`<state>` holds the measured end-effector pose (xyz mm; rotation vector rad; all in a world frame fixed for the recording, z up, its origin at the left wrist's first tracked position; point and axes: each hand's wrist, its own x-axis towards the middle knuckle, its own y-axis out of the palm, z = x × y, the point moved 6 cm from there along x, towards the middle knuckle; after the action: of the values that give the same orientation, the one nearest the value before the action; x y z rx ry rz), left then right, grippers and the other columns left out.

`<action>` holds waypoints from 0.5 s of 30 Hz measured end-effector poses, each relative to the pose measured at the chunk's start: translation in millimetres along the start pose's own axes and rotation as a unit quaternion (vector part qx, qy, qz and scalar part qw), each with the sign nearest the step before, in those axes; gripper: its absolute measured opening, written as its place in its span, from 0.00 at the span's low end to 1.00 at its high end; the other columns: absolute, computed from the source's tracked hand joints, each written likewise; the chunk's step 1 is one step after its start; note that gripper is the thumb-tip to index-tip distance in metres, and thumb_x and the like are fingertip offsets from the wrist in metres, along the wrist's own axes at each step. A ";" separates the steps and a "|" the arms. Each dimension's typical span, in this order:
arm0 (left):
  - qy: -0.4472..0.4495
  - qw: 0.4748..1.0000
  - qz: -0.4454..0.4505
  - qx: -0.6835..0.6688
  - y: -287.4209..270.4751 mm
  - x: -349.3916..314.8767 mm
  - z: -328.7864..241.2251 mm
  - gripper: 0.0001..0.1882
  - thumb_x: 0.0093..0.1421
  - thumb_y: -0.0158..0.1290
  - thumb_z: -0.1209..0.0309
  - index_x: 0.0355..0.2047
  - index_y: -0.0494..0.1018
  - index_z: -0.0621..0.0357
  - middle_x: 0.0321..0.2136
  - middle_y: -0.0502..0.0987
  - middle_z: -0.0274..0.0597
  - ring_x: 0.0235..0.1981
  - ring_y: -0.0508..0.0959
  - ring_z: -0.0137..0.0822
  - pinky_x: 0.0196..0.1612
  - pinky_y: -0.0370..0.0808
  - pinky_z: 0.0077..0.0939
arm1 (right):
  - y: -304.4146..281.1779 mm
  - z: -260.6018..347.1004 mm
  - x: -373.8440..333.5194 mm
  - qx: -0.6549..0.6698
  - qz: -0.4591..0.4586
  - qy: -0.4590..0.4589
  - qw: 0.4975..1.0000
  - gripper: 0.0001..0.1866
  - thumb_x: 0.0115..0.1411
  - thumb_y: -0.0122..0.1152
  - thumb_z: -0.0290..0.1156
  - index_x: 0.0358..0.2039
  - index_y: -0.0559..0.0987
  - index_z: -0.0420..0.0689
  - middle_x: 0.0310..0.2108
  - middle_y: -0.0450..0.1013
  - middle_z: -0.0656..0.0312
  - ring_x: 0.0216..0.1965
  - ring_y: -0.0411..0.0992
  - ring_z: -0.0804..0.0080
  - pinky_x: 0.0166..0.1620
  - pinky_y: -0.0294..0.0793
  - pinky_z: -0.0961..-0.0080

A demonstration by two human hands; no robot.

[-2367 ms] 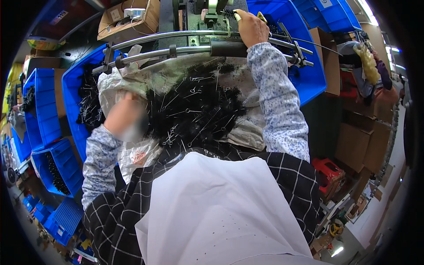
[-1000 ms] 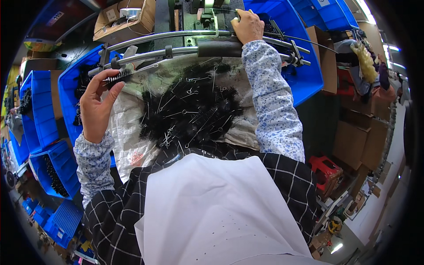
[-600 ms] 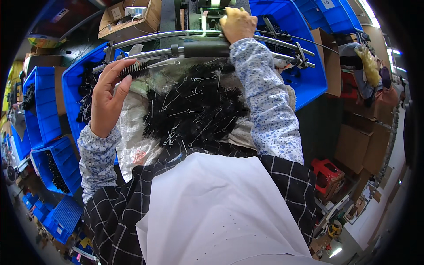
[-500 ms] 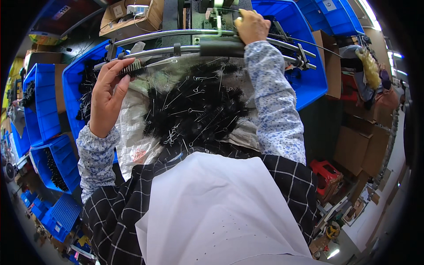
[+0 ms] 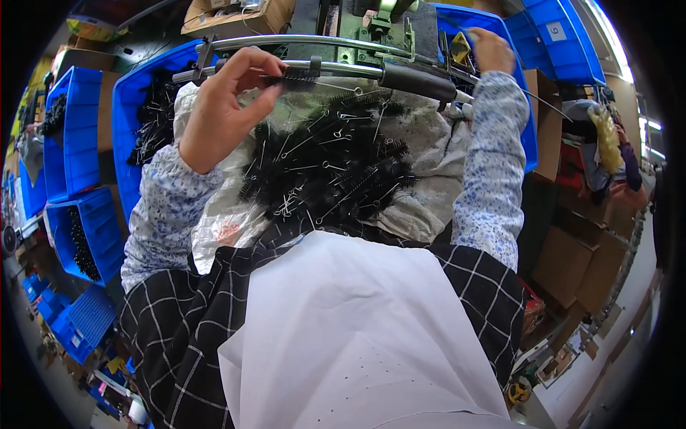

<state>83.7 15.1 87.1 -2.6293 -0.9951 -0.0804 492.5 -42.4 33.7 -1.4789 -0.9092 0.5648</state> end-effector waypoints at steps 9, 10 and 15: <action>0.045 0.999 -0.026 -0.001 51.4 17.3 2.3 0.13 0.52 0.54 0.79 0.37 0.66 0.64 0.36 0.71 0.39 0.36 0.76 0.29 0.39 0.71 0.20 | -90.3 155.9 -140.1 0.482 0.163 -0.264 0.819 0.16 0.56 0.55 0.32 0.45 0.72 0.40 0.31 0.74 0.53 0.32 0.71 0.71 0.37 0.70 0.75; 0.049 0.999 -0.022 -0.002 54.1 17.5 3.8 0.14 0.52 0.54 0.79 0.38 0.65 0.63 0.37 0.71 0.40 0.35 0.76 0.29 0.39 0.71 0.20 | -88.0 165.9 -150.1 0.487 0.177 -0.259 0.815 0.17 0.56 0.55 0.33 0.45 0.72 0.40 0.31 0.74 0.53 0.32 0.71 0.72 0.37 0.70 0.75; -0.039 0.990 0.061 0.121 36.9 -12.0 19.2 0.22 0.50 0.56 0.74 0.45 0.62 0.60 0.36 0.69 0.42 0.33 0.76 0.33 0.35 0.71 0.25 | -41.6 128.3 -98.6 0.362 0.013 -0.153 0.919 0.14 0.54 0.55 0.31 0.42 0.75 0.47 0.32 0.75 0.55 0.33 0.74 0.66 0.36 0.73 0.72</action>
<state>97.5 -12.4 56.6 -2.4775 -0.8103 0.1615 325.7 -48.3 40.8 -0.7387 -0.7899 1.0442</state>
